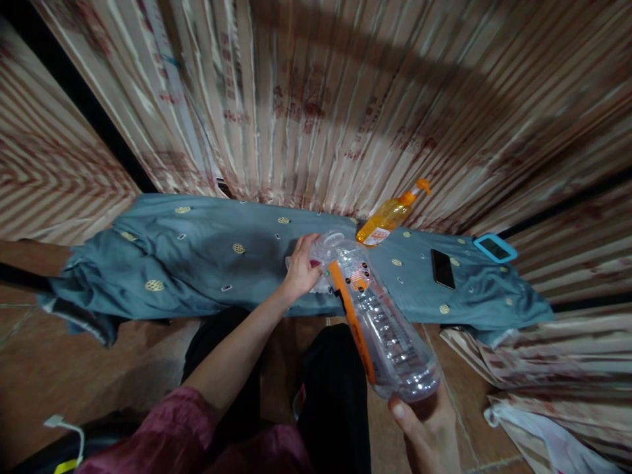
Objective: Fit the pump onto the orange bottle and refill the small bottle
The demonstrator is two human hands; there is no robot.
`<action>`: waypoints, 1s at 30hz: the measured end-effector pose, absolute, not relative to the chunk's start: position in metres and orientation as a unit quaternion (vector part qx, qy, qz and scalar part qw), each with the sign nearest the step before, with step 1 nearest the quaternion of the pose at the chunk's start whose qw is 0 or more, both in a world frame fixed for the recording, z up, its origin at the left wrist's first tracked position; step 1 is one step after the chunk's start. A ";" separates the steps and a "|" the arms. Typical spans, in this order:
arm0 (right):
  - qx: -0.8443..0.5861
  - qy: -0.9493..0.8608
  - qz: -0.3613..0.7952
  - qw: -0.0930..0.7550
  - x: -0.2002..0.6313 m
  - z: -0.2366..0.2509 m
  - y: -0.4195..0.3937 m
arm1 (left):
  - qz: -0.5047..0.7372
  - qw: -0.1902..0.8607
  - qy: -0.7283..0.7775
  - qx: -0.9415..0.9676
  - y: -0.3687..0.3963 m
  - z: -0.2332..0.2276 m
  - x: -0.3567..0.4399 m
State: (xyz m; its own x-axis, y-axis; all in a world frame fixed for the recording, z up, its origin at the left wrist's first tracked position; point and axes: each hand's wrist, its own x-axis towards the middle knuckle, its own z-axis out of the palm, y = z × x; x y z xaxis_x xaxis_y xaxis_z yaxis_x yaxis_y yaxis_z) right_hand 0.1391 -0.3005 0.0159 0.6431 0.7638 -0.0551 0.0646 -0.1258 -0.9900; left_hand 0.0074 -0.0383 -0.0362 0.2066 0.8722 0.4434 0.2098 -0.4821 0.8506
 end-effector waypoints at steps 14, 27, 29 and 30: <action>-0.726 -0.315 0.264 0.551 0.149 0.004 -0.308 | 0.493 0.342 0.384 0.701 -0.040 -0.034 0.007; -0.748 -0.318 0.225 0.537 0.137 0.008 -0.305 | 0.496 0.338 0.377 0.705 -0.040 -0.037 0.007; -0.748 -0.318 0.225 0.537 0.141 0.002 -0.308 | 0.490 0.340 0.383 0.705 -0.041 -0.036 0.006; -0.750 -0.320 0.221 0.534 0.143 0.000 -0.309 | 0.486 0.342 0.385 0.706 -0.041 -0.035 0.006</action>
State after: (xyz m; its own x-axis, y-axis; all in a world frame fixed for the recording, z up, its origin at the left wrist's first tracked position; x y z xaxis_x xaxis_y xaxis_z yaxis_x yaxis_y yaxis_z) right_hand 0.1428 -0.3087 -0.0004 0.6967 0.7173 0.0101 0.2440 -0.2237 -0.9436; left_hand 0.0062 -0.0410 -0.0347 0.2304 0.8761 0.4235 0.2117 -0.4699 0.8569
